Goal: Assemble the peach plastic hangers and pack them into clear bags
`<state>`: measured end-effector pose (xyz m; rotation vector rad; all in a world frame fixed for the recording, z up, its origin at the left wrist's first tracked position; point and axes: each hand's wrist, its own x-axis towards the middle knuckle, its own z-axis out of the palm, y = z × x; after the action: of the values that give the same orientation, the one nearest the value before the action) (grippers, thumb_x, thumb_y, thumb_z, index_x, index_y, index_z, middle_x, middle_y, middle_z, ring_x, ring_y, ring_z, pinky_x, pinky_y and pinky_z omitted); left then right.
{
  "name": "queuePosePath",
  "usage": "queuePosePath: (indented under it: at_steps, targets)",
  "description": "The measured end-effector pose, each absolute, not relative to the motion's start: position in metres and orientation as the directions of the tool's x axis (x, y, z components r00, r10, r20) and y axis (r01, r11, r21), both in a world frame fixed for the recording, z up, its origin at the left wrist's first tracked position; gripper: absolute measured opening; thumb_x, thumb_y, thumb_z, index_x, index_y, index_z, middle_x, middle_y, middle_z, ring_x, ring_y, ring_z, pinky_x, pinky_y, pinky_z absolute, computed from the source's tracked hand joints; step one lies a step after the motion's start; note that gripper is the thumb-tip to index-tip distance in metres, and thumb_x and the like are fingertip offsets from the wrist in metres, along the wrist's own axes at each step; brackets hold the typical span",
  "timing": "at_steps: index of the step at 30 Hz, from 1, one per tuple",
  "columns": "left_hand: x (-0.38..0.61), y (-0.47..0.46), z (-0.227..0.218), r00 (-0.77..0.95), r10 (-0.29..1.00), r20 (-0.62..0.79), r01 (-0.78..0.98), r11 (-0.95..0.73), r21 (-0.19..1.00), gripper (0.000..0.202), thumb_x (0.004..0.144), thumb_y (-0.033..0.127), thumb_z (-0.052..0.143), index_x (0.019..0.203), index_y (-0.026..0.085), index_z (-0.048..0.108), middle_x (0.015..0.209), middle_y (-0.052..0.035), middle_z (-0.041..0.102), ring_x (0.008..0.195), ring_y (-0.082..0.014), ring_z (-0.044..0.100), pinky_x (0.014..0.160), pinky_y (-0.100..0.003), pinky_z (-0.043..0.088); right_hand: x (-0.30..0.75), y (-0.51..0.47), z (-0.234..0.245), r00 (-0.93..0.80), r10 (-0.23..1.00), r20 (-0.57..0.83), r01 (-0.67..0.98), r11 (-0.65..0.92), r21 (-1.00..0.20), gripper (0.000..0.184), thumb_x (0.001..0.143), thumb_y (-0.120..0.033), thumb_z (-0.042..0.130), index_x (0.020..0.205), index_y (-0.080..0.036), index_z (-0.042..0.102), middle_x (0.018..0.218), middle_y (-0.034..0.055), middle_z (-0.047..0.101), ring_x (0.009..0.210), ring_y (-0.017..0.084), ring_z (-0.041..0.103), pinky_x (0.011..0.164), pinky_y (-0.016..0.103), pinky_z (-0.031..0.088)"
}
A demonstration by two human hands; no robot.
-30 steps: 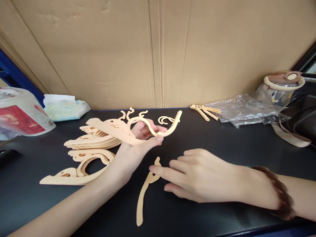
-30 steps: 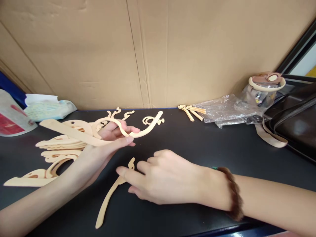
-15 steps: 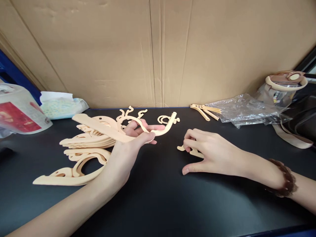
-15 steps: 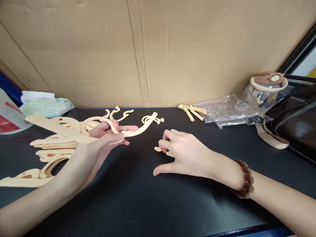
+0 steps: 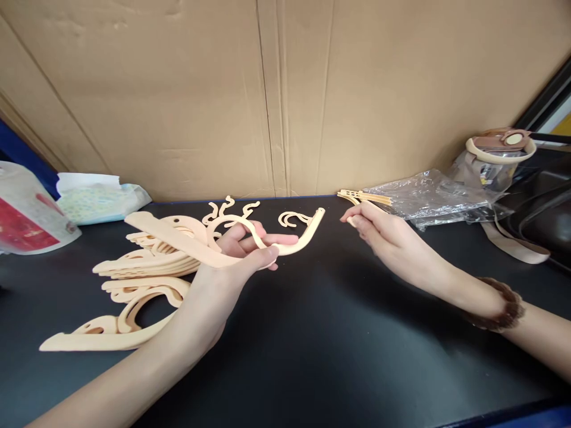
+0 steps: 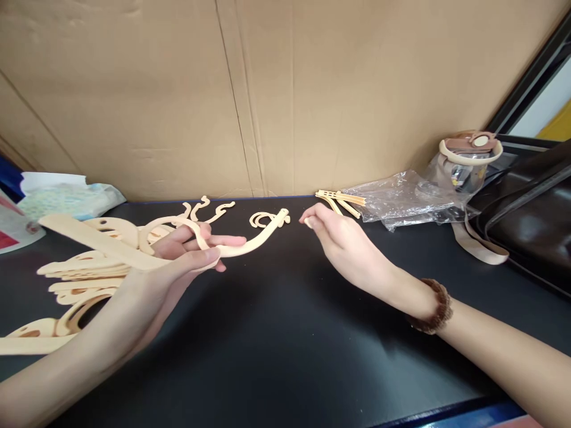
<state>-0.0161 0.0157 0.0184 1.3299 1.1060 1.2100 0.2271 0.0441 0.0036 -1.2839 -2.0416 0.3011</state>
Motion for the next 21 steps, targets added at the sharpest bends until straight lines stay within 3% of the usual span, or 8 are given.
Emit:
queuePosePath:
  at_steps: [3, 7, 10, 13, 17, 21]
  targets:
    - [-0.017, 0.013, 0.023, 0.147, 0.987, 0.071, 0.003, -0.072, 0.997, 0.016, 0.076, 0.026, 0.065, 0.078, 0.024, 0.048, 0.089, -0.0019, 0.076, 0.098, -0.0244, 0.061, 0.078, -0.034, 0.045, 0.228, 0.044, 0.003, -0.145, 0.913, 0.381, 0.686, 0.37, -0.626, 0.037, 0.097, -0.056, 0.044, 0.097, -0.022, 0.06, 0.07, -0.0029, 0.045, 0.064, 0.014, 0.044, 0.058, 0.028, 0.035]
    - [-0.02, 0.01, 0.028, 0.225, 0.972, 0.071, -0.043, -0.063, 0.997, 0.016, 0.074, 0.025, 0.065, 0.076, 0.025, 0.05, 0.082, 0.0005, 0.074, 0.091, -0.0241, 0.061, 0.076, -0.034, 0.044, 0.227, 0.045, 0.002, -0.203, 0.934, 0.294, 0.618, 0.355, -0.701, 0.04, 0.085, -0.059, 0.063, 0.1, -0.022, 0.062, 0.063, -0.007, 0.028, 0.055, 0.011, 0.028, 0.051, 0.027, 0.023]
    - [-0.022, 0.009, 0.027, 0.258, 0.963, 0.082, -0.095, -0.059, 0.994, 0.012, 0.077, 0.027, 0.066, 0.079, 0.026, 0.053, 0.079, 0.0026, 0.072, 0.085, -0.0216, 0.061, 0.075, -0.032, 0.044, 0.225, 0.044, 0.002, -0.246, 0.918, 0.311, 0.537, 0.396, -0.745, 0.037, 0.086, -0.057, 0.063, 0.096, -0.021, 0.061, 0.063, -0.0072, 0.029, 0.057, 0.011, 0.027, 0.052, 0.026, 0.023]
    - [-0.025, 0.009, 0.022, 0.3, 0.946, 0.122, -0.102, -0.096, 0.99, 0.008, 0.083, 0.033, 0.064, 0.085, 0.026, 0.06, 0.088, 0.0004, 0.07, 0.087, -0.0215, 0.061, 0.074, -0.031, 0.045, 0.221, 0.04, 0.0, -0.294, 0.907, 0.303, 0.496, 0.415, -0.763, 0.037, 0.083, -0.056, 0.068, 0.094, -0.022, 0.058, 0.062, -0.0082, 0.028, 0.056, 0.01, 0.027, 0.051, 0.025, 0.024]
    - [-0.027, 0.01, 0.016, 0.341, 0.937, 0.072, 0.016, -0.083, 0.996, 0.02, 0.083, 0.043, 0.067, 0.091, 0.025, 0.063, 0.09, -0.0001, 0.067, 0.091, -0.0223, 0.06, 0.082, -0.031, 0.044, 0.213, 0.027, -0.002, -0.423, 0.874, 0.24, 0.549, 0.458, -0.7, 0.032, 0.089, -0.051, 0.063, 0.082, -0.02, 0.055, 0.058, -0.0083, 0.035, 0.053, 0.009, 0.031, 0.05, 0.024, 0.026]
    - [-0.026, 0.009, 0.017, 0.347, 0.938, 0.007, 0.105, -0.046, 0.993, 0.019, 0.088, 0.045, 0.064, 0.094, 0.027, 0.06, 0.088, 0.0031, 0.066, 0.099, -0.0206, 0.06, 0.088, -0.028, 0.042, 0.208, 0.019, -0.001, -0.491, 0.836, 0.245, 0.556, 0.518, -0.65, 0.032, 0.095, -0.046, 0.055, 0.077, -0.02, 0.052, 0.058, -0.0074, 0.036, 0.053, 0.009, 0.032, 0.05, 0.023, 0.027]
